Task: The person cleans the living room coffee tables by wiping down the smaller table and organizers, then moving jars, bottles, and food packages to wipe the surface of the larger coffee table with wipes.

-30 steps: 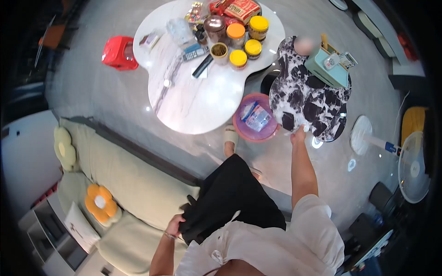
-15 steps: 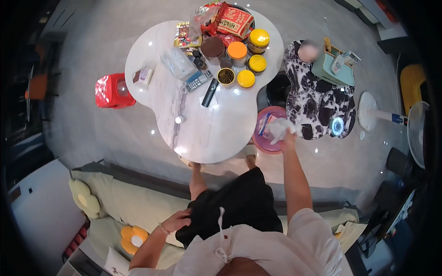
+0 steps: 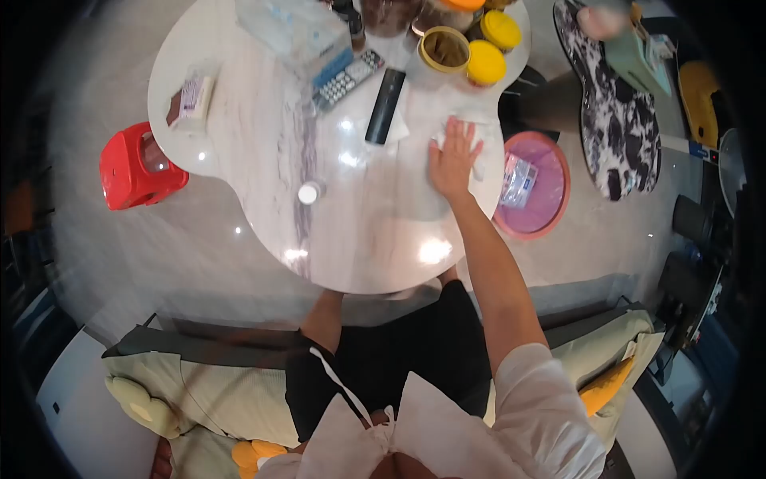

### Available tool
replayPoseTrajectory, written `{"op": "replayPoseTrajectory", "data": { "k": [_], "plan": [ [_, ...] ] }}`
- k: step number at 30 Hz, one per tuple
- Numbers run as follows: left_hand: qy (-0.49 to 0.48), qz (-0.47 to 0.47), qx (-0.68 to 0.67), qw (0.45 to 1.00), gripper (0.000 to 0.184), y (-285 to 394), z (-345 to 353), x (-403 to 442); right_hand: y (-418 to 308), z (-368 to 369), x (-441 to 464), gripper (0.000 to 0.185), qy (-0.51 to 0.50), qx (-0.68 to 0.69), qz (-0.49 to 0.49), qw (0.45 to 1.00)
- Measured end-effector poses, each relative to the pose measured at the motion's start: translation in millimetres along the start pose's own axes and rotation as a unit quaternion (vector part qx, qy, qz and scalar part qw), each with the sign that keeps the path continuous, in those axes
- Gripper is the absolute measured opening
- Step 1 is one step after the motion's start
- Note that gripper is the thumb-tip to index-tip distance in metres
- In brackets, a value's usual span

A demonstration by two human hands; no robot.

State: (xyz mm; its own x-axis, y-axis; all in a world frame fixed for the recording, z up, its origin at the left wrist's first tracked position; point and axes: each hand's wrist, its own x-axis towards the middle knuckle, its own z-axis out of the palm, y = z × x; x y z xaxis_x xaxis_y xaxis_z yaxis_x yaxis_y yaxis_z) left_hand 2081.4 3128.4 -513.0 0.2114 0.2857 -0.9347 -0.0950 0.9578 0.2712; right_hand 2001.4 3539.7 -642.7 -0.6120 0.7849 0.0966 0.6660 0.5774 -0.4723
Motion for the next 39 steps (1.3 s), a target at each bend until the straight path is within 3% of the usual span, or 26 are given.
{"op": "replayPoseTrajectory", "data": {
  "k": [2,6,8,9,13,17,19,20,23,24,25,26,31,33,35,39],
  "plan": [
    [0.015,0.012,0.066,0.998,0.045,-27,13,17,-32,4,-23,0.066,-0.033,-0.055,-0.067,0.996],
    [0.049,0.051,0.190,0.979,0.044,-69,55,50,-74,4,-133,0.061,-0.139,-0.064,-0.219,0.964],
    [0.073,0.069,0.252,0.963,0.043,-90,77,69,-82,-8,-180,0.056,-0.194,-0.035,-0.251,0.948],
    [0.083,0.076,0.280,0.953,0.043,-101,90,78,-80,-10,-197,0.056,-0.164,-0.038,-0.266,0.949],
    [0.083,0.081,0.373,0.920,0.041,-146,151,104,-57,-39,-252,0.057,-0.191,-0.041,-0.265,0.944],
    [0.058,0.115,0.418,0.899,0.040,-153,170,85,-7,-58,-257,0.054,-0.284,-0.104,-0.154,0.941],
    [0.183,0.255,0.403,0.860,0.029,-116,147,0,7,-78,-253,0.053,-0.278,-0.096,-0.120,0.948],
    [0.230,0.315,0.304,0.869,0.026,-110,124,-15,9,-83,-244,0.052,-0.272,-0.091,-0.090,0.954],
    [0.407,0.365,0.253,0.798,0.021,-49,47,-21,8,-71,-218,0.054,-0.204,-0.033,-0.069,0.976],
    [0.438,0.407,0.174,0.783,0.020,-16,28,-25,9,-62,-210,0.052,-0.217,-0.051,-0.086,0.971],
    [0.467,0.417,0.193,0.756,0.023,22,5,-24,-1,-67,-204,0.053,-0.257,-0.066,-0.060,0.962],
    [0.470,0.439,0.162,0.748,0.027,58,-17,-15,0,-58,-198,0.054,-0.227,-0.061,-0.067,0.970],
    [0.598,0.381,0.147,0.690,0.039,230,-144,63,9,-46,-143,0.056,-0.110,-0.016,-0.061,0.992],
    [0.608,0.357,0.137,0.696,0.041,277,-176,85,6,-51,-131,0.057,-0.016,-0.066,-0.105,0.992],
    [0.682,0.324,0.165,0.635,0.042,311,-205,117,0,-57,-126,0.058,-0.024,-0.078,-0.095,0.992],
    [0.710,0.292,0.176,0.616,0.044,351,-231,137,-1,-56,-127,0.058,-0.026,-0.088,-0.087,0.992]
  ]
}}
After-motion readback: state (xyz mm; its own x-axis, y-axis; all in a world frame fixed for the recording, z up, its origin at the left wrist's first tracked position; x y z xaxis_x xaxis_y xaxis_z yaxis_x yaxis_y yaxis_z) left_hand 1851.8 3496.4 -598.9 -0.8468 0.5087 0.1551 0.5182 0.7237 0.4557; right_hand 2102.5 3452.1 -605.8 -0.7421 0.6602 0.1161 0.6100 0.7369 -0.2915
